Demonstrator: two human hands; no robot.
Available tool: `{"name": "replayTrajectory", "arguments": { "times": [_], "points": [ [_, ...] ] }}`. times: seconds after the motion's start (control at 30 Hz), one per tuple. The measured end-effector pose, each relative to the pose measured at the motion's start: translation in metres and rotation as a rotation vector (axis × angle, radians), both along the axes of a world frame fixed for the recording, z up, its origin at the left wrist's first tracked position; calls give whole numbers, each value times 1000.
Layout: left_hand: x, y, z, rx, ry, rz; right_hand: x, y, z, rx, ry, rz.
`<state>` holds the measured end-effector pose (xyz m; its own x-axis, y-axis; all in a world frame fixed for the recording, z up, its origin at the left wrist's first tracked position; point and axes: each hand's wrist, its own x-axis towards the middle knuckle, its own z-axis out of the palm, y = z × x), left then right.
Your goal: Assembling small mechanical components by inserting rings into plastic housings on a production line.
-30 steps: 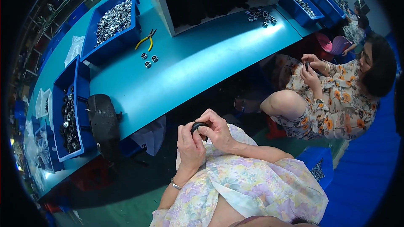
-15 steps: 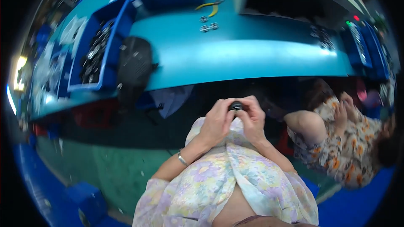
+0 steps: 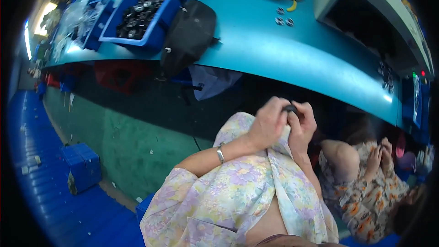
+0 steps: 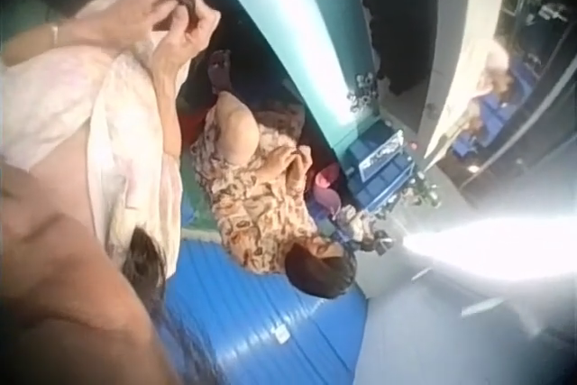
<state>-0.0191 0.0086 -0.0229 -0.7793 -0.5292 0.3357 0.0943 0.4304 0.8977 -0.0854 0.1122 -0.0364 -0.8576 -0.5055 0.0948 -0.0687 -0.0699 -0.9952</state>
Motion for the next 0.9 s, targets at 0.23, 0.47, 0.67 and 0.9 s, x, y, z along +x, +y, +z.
{"name": "replayTrajectory", "arguments": {
  "times": [0.23,0.47,0.67,0.9],
  "points": [
    [1,-13,5,611,-30,-163,-4,-7,3,-180,-139,111],
    [6,-34,11,215,-234,-342,-5,2,7,-72,-13,144],
    [15,-6,6,259,-161,-182,4,4,-3,-95,9,56],
    [14,5,5,361,-176,-110,-3,2,6,66,248,-7]
  ]
}}
